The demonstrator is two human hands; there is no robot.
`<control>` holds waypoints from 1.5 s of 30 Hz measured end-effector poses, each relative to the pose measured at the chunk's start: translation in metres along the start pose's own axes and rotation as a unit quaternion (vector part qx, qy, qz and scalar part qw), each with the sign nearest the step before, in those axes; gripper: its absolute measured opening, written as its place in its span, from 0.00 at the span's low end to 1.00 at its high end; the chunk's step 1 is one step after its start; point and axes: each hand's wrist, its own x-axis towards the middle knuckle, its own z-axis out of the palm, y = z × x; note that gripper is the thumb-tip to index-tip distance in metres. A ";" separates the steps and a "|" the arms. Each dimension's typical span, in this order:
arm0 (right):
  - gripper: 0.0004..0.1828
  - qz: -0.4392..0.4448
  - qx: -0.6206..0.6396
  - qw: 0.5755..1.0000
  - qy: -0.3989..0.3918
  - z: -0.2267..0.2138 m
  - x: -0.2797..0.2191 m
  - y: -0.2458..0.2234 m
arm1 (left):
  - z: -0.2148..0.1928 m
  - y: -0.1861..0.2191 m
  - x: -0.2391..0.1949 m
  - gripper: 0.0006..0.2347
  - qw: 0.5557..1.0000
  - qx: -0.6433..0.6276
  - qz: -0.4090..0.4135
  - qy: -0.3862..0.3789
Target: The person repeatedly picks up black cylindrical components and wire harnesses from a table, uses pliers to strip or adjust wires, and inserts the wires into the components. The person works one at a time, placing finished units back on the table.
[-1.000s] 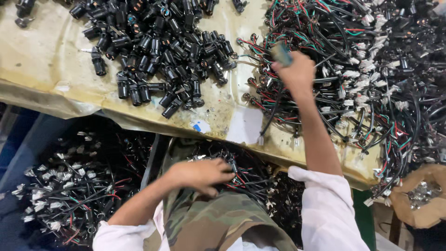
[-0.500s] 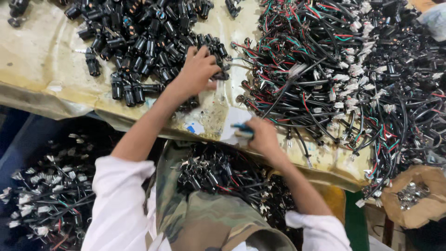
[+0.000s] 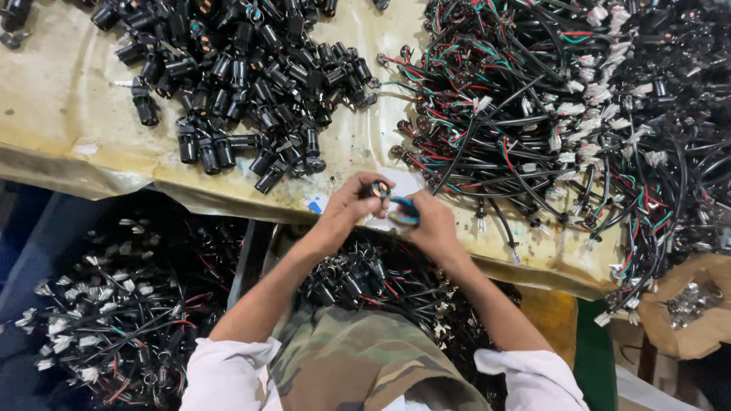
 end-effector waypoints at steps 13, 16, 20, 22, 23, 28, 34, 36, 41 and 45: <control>0.13 -0.177 0.359 0.915 0.042 -0.125 -0.029 -0.075 | 0.038 0.019 -0.020 0.17 0.975 0.193 0.010 -0.106; 0.16 -0.231 0.307 0.922 -0.043 -0.136 -0.033 -0.086 | 0.046 0.017 -0.027 0.10 0.957 0.228 0.025 -0.178; 0.14 -0.224 0.265 0.911 -0.222 -0.125 -0.009 -0.087 | 0.046 0.025 -0.021 0.10 0.916 0.270 0.092 -0.281; 0.10 -0.231 0.274 0.913 -0.197 -0.111 -0.006 -0.090 | 0.045 0.027 -0.026 0.10 0.920 0.278 0.102 -0.256; 0.08 -0.235 0.279 0.913 -0.185 -0.105 -0.005 -0.092 | 0.043 0.029 -0.026 0.10 0.932 0.279 0.106 -0.207; 0.16 -0.153 0.347 0.925 0.014 -0.094 -0.037 -0.107 | 0.055 0.028 -0.042 0.10 0.898 0.417 0.120 -0.072; 0.33 -0.081 0.829 0.547 -0.089 -0.073 -0.082 -0.091 | 0.090 -0.008 -0.084 0.14 0.885 0.403 0.216 -0.088; 0.32 -0.036 0.828 0.552 -0.092 -0.060 -0.090 -0.084 | 0.094 -0.012 -0.085 0.14 0.903 0.377 0.187 -0.086; 0.30 -0.051 0.718 0.694 -0.012 -0.051 -0.104 -0.070 | 0.092 0.019 -0.057 0.11 0.903 0.374 0.163 -0.131; 0.22 0.063 0.595 0.760 0.255 -0.089 -0.052 -0.017 | 0.052 0.078 -0.054 0.06 0.908 0.244 0.091 -0.328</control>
